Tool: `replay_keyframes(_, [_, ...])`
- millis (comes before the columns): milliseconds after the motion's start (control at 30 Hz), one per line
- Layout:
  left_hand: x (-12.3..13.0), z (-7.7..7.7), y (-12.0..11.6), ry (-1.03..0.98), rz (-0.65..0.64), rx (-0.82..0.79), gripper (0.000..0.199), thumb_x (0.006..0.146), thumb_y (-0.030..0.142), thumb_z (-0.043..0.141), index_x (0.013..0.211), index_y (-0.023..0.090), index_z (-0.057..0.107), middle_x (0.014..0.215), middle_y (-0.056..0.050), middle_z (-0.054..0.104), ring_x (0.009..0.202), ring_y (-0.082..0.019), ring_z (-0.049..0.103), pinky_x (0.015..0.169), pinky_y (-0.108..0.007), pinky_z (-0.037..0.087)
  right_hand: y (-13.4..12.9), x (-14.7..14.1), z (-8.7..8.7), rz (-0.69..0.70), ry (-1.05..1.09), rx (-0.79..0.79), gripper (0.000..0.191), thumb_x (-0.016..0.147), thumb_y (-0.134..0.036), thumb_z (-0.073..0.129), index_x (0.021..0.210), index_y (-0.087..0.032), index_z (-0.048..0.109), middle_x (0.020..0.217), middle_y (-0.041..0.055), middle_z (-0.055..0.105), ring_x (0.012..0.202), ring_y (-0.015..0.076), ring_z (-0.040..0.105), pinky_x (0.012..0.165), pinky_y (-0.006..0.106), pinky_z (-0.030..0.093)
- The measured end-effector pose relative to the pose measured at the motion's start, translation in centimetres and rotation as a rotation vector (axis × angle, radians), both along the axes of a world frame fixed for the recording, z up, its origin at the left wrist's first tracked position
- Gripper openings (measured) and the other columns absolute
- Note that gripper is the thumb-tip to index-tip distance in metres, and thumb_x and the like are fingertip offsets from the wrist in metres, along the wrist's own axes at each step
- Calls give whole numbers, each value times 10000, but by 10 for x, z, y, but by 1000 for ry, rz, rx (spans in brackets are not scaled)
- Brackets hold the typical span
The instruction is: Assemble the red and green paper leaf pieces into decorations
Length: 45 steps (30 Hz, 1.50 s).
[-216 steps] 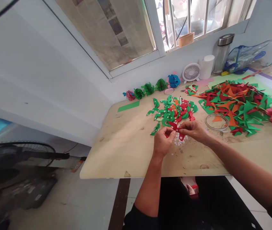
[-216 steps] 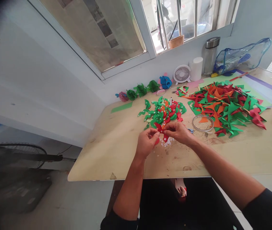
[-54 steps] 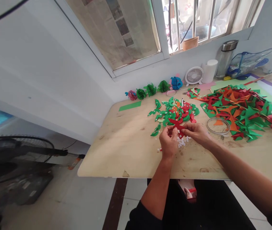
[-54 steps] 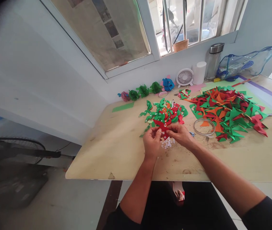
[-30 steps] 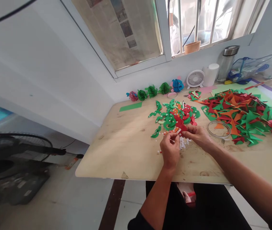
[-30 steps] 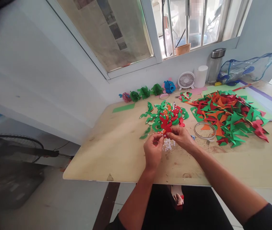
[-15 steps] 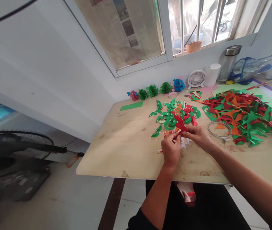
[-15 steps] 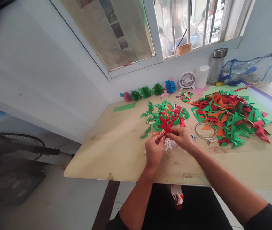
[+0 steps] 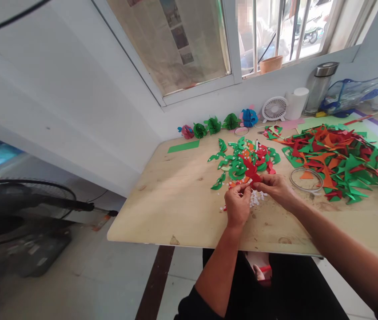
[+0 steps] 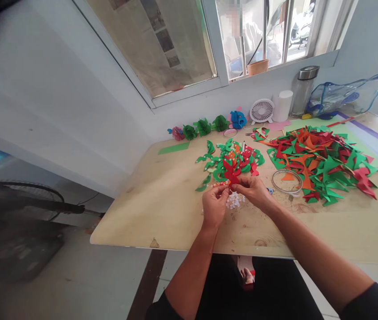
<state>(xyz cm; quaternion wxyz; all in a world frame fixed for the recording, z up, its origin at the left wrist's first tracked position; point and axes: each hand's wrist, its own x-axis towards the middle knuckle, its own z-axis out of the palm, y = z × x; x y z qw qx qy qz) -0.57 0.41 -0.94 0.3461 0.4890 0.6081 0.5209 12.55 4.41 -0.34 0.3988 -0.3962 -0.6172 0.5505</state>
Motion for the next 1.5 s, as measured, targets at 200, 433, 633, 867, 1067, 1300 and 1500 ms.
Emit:
replay_keyframes(200, [2,-5,1,76,33,43,197,755,214,547,811,122,711,680,-64,697,562,-132,605,540,-226,464,-1,-1,3,-23,-1,-29,381,642,-528,668,712,-153,668,587,2,570,549,116,453,515,254,344])
replay_keyframes(433, [2,-9,-1,76,-19,85,233,804,251,525,895,128,701,751,-77,708,616,-141,628,575,-239,490,2,0,0,-73,36,-50,380,632,-532,675,693,-158,649,572,-1,569,532,114,451,515,259,342])
replay_keyframes(633, [2,-10,-5,233,46,175,151,794,189,555,898,144,655,814,-69,693,711,-146,627,629,-253,486,5,3,-10,-66,56,-79,312,683,-449,676,744,-144,661,586,-13,554,552,104,449,530,246,326])
replay_keyframes(867, [-3,-6,-4,726,41,373,100,812,157,557,840,164,653,815,-65,683,807,-186,592,760,-325,461,5,2,-11,-69,57,-67,313,672,-458,676,687,-147,639,559,-17,546,533,102,445,514,245,327])
replay_keyframes(1067, [-8,-5,-1,926,-7,465,145,846,192,519,838,165,661,779,-73,673,786,-199,583,732,-332,439,3,2,-5,-64,47,-110,329,654,-475,685,651,-151,629,557,-7,558,523,99,445,502,244,320])
replay_keyframes(1300, [-13,0,0,1005,-59,505,170,862,221,503,808,172,656,744,-63,660,771,-187,574,737,-323,416,4,3,-5,-21,68,-119,338,654,-488,681,652,-154,628,560,-6,561,520,100,448,502,248,321])
replay_keyframes(1500, [-12,1,1,1043,-80,511,175,863,189,483,778,168,635,709,-59,639,751,-185,565,719,-317,403,4,4,-8,-24,90,-138,319,660,-465,688,657,-150,634,572,-5,570,526,94,447,512,245,326])
